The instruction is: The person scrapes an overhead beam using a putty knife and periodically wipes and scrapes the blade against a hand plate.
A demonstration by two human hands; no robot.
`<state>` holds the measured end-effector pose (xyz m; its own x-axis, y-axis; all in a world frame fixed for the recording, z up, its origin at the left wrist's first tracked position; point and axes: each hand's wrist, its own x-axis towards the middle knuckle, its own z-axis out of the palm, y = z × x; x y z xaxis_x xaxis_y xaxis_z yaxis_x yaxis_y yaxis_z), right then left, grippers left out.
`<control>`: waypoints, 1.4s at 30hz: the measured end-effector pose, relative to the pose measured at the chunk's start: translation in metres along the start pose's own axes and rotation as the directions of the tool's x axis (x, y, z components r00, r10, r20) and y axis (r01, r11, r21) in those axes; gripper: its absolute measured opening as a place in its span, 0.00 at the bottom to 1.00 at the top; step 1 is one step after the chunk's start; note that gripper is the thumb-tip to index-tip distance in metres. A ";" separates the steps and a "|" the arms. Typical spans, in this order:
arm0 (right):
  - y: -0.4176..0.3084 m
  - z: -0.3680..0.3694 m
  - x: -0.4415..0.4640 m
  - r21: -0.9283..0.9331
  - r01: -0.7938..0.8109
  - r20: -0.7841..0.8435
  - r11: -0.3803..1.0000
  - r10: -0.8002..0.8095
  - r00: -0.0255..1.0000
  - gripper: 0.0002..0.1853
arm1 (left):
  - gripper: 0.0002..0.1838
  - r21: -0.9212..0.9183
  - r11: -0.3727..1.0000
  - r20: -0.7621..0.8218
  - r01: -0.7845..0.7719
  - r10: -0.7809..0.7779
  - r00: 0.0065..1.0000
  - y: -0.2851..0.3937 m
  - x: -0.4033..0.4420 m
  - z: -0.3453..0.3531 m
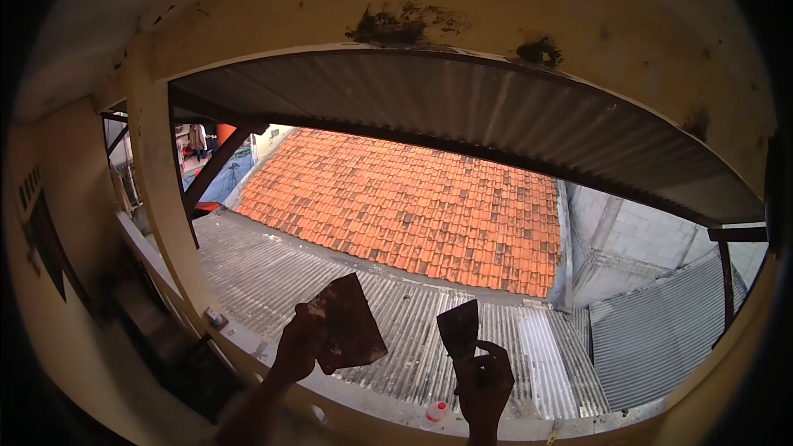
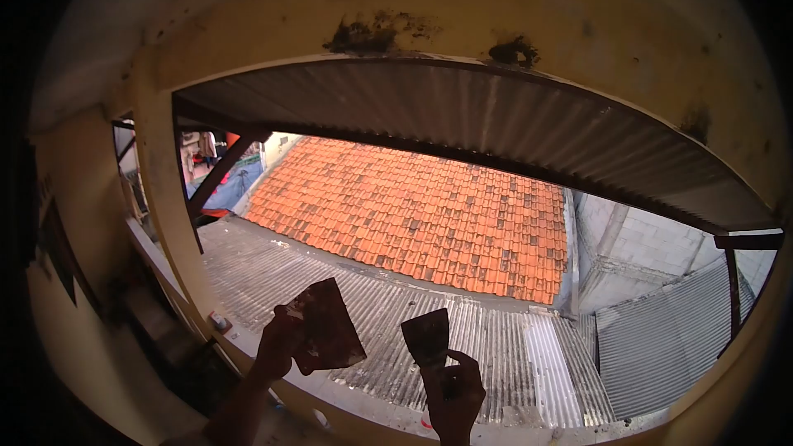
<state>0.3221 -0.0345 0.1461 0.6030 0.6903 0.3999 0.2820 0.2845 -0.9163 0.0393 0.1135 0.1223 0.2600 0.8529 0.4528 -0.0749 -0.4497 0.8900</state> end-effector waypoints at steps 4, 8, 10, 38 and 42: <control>-0.009 0.007 0.006 -0.065 0.127 0.082 0.990 -0.122 0.989 0.23 | 0.15 -0.188 0.968 0.019 0.165 -0.165 0.986 -0.015 -0.027 0.018; -0.063 0.030 0.039 -0.154 0.275 0.197 0.949 -0.243 0.950 0.25 | 0.14 -0.293 0.920 -0.023 0.260 -0.279 0.960 -0.038 -0.065 0.028; -0.097 0.046 0.064 -0.177 0.401 0.255 0.899 -0.352 0.901 0.24 | 0.13 -0.252 0.911 -0.113 0.327 -0.363 0.925 -0.048 -0.080 0.035; -0.213 0.218 0.302 -0.161 0.855 0.186 0.493 -0.836 0.517 0.16 | 0.13 -0.432 0.834 -0.502 0.344 -0.539 0.676 -0.113 -0.163 -0.007; -0.225 0.208 0.303 -0.168 0.818 0.216 0.550 -0.789 0.575 0.16 | 0.11 -0.490 0.778 -0.364 0.394 -0.593 0.718 -0.110 -0.163 -0.009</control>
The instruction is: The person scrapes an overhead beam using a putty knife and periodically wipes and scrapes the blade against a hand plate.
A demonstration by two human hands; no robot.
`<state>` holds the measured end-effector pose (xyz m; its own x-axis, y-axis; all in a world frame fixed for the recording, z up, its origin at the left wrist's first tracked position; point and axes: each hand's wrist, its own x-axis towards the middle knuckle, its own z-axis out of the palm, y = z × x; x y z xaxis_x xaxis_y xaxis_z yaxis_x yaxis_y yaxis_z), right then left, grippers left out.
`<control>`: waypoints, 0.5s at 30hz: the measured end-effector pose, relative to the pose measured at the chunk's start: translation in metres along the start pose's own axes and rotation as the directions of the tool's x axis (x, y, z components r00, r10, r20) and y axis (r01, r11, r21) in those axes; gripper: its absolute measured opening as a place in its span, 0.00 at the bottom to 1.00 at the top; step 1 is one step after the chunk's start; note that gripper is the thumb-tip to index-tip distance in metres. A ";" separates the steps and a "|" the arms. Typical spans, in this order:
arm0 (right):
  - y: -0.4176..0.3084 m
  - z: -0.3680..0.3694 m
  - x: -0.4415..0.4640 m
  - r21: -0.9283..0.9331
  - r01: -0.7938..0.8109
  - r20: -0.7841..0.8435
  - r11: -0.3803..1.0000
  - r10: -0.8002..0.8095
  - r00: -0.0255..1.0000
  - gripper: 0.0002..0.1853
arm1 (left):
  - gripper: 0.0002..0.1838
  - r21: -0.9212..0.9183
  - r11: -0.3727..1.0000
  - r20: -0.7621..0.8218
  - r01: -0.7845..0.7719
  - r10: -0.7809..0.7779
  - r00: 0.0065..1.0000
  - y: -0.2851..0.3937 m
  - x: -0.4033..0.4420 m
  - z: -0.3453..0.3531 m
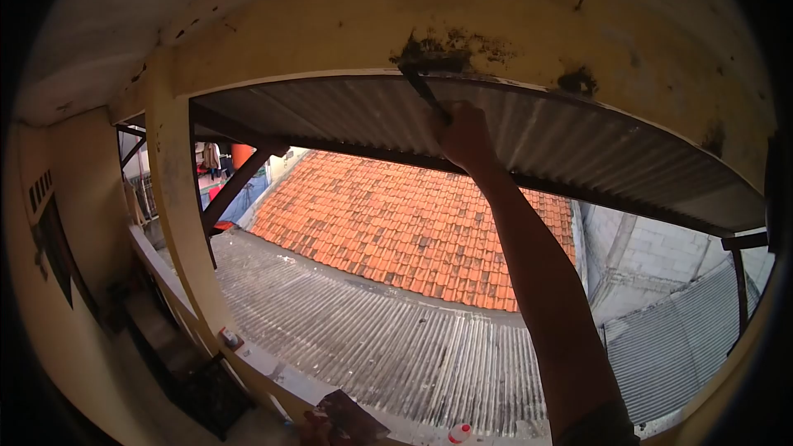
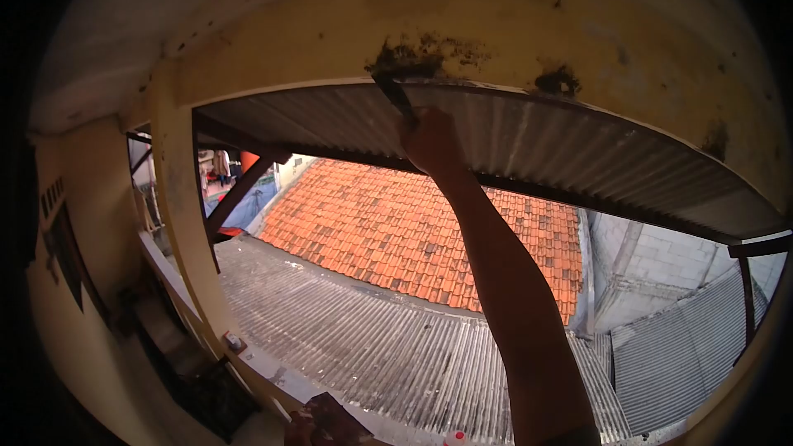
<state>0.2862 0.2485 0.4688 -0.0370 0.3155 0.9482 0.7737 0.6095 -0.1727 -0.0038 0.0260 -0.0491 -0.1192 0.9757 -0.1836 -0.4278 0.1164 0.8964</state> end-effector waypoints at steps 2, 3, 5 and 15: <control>0.004 -0.011 0.009 0.008 -0.032 0.050 0.999 0.032 0.998 0.16 | 0.09 -0.009 0.999 -0.029 0.042 -0.042 0.999 0.010 -0.005 0.008; 0.008 -0.017 0.018 -0.085 -0.009 0.111 0.996 0.018 0.994 0.17 | 0.09 -0.007 0.999 -0.029 0.040 -0.040 0.999 0.008 -0.002 0.006; 0.011 -0.024 0.031 -0.176 0.017 0.171 0.984 0.014 0.985 0.19 | 0.09 0.010 1.000 0.014 -0.009 0.008 1.000 -0.002 0.004 0.002; 0.006 -0.050 0.044 -0.280 0.020 0.227 0.960 0.046 0.973 0.23 | 0.10 0.015 0.995 0.061 0.097 -0.098 0.993 0.031 -0.016 0.028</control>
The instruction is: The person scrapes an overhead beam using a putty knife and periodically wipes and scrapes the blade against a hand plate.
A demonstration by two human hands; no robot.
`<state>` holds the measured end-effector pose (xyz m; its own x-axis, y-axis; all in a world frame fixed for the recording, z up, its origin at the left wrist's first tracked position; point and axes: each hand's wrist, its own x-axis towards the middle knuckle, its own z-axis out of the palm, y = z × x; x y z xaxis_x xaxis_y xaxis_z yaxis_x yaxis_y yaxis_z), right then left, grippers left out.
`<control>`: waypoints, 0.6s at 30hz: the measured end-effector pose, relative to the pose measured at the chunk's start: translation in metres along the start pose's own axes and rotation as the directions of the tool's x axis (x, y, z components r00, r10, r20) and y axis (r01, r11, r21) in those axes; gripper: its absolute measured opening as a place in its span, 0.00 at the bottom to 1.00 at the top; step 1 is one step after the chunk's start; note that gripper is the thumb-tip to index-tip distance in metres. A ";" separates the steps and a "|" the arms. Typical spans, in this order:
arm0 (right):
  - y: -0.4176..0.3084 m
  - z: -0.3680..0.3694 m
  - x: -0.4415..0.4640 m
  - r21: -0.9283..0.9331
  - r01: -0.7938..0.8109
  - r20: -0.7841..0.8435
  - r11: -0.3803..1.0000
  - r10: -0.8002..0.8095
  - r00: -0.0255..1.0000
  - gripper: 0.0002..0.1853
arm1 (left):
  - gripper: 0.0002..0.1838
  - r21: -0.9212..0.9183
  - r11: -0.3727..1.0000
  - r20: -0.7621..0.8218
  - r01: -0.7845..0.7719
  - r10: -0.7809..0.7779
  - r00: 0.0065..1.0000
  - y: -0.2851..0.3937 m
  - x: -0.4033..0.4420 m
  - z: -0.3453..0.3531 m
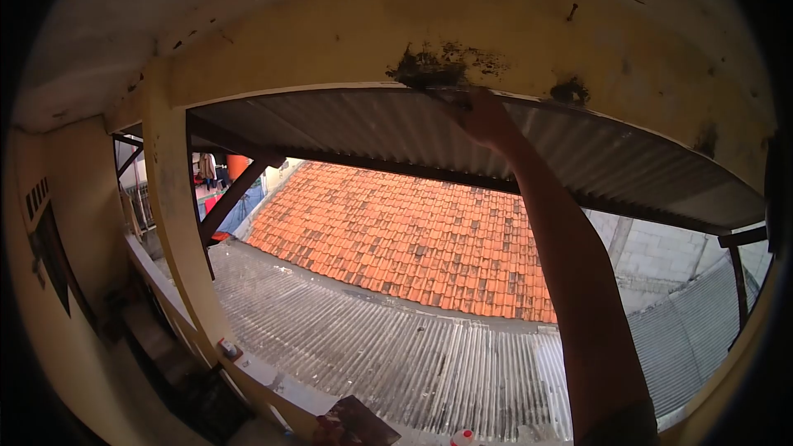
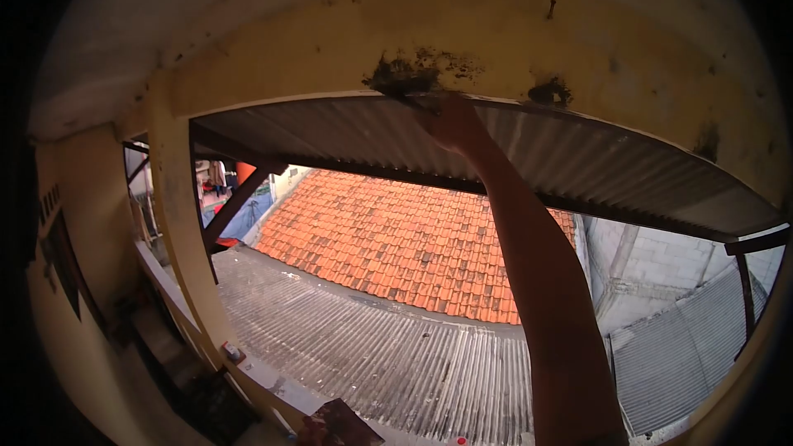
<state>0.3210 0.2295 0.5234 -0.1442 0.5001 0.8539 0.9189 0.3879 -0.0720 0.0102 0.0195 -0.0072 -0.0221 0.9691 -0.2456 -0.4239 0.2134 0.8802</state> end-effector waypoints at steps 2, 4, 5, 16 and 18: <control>0.003 -0.005 -0.001 -0.031 -0.037 0.038 0.999 0.038 0.999 0.25 | 0.10 0.130 0.991 -0.022 -0.022 0.025 0.999 0.017 -0.012 0.012; 0.016 -0.004 -0.005 0.049 -0.066 -0.040 0.997 0.068 0.997 0.25 | 0.10 0.076 0.997 -0.031 0.009 -0.007 0.999 0.010 -0.005 0.008; 0.027 -0.005 -0.003 0.053 -0.060 -0.051 0.997 0.063 0.997 0.25 | 0.09 0.035 0.998 -0.045 0.061 -0.059 0.997 0.006 -0.002 0.002; 0.075 -0.067 -0.035 0.181 -0.193 0.125 0.964 0.173 0.977 0.19 | 0.12 0.011 1.000 -0.093 -0.025 0.026 0.995 -0.034 0.024 -0.029; 0.076 -0.075 -0.045 0.135 -0.168 0.083 0.977 0.158 0.984 0.19 | 0.13 -0.043 0.999 -0.058 -0.004 0.001 0.998 -0.040 0.028 -0.024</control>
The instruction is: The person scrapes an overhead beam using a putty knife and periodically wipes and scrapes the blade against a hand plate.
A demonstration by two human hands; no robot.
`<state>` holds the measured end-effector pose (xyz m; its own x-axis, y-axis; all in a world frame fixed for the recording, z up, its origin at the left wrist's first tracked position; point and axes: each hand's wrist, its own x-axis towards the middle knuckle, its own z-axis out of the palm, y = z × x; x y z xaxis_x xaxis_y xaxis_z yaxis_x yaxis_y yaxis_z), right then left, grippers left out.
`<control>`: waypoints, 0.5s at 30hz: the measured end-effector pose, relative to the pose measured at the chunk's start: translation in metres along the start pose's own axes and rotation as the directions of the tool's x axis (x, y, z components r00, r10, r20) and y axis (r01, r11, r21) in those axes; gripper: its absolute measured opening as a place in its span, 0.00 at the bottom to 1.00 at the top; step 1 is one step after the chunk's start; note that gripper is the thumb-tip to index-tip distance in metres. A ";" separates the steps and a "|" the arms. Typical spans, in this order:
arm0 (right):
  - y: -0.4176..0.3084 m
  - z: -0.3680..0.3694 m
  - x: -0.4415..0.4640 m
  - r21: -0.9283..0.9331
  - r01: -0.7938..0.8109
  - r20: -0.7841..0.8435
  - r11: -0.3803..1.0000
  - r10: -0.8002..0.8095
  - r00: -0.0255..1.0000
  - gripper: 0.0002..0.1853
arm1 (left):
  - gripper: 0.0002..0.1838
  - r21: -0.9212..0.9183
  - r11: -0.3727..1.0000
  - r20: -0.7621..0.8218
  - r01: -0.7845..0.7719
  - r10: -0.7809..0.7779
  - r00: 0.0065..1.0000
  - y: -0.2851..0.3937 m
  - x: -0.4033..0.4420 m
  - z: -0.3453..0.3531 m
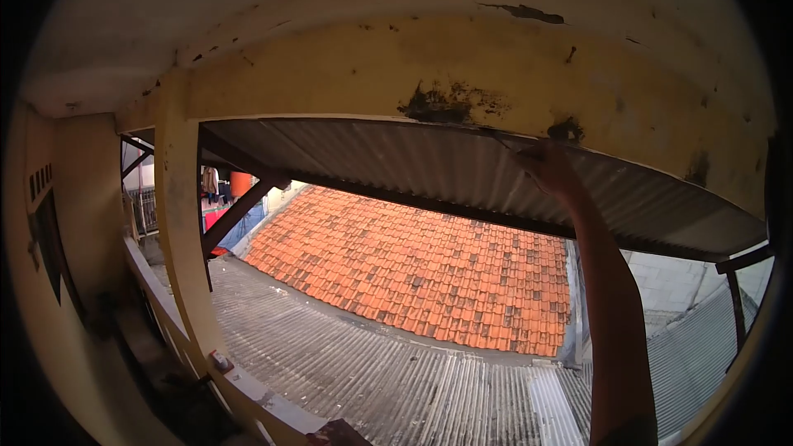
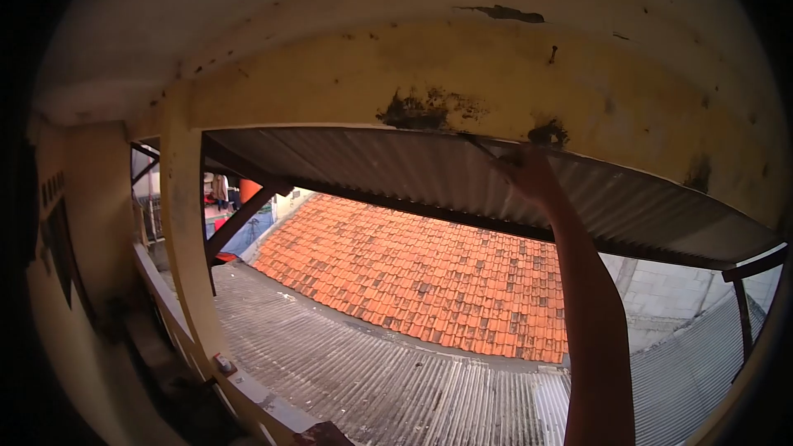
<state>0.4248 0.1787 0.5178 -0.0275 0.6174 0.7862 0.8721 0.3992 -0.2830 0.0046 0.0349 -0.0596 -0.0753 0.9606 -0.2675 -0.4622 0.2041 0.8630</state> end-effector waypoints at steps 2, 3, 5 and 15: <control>0.004 -0.004 -0.014 -0.048 0.018 -0.038 0.999 -0.020 0.999 0.19 | 0.12 -0.033 0.998 0.010 0.050 -0.049 0.999 0.005 -0.005 0.009; 0.007 -0.005 -0.020 -0.076 0.038 -0.080 0.996 -0.044 0.996 0.19 | 0.12 -0.039 0.998 0.016 0.053 -0.053 0.998 0.003 -0.002 0.008; 0.014 -0.003 -0.033 -0.119 0.063 -0.121 0.991 -0.078 0.990 0.18 | 0.11 0.050 0.993 0.223 0.109 -0.117 0.968 0.000 0.011 0.003; -0.053 0.042 -0.132 0.023 0.062 -0.177 0.998 -0.057 0.983 0.20 | 0.10 -0.059 0.982 0.283 0.181 -0.158 0.946 0.007 0.004 0.035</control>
<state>0.3620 0.1050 0.4059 0.0102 0.4638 0.8859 0.8574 0.4519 -0.2464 0.0324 0.0467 -0.0393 0.2520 0.9300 -0.2675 -0.5192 0.3632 0.7737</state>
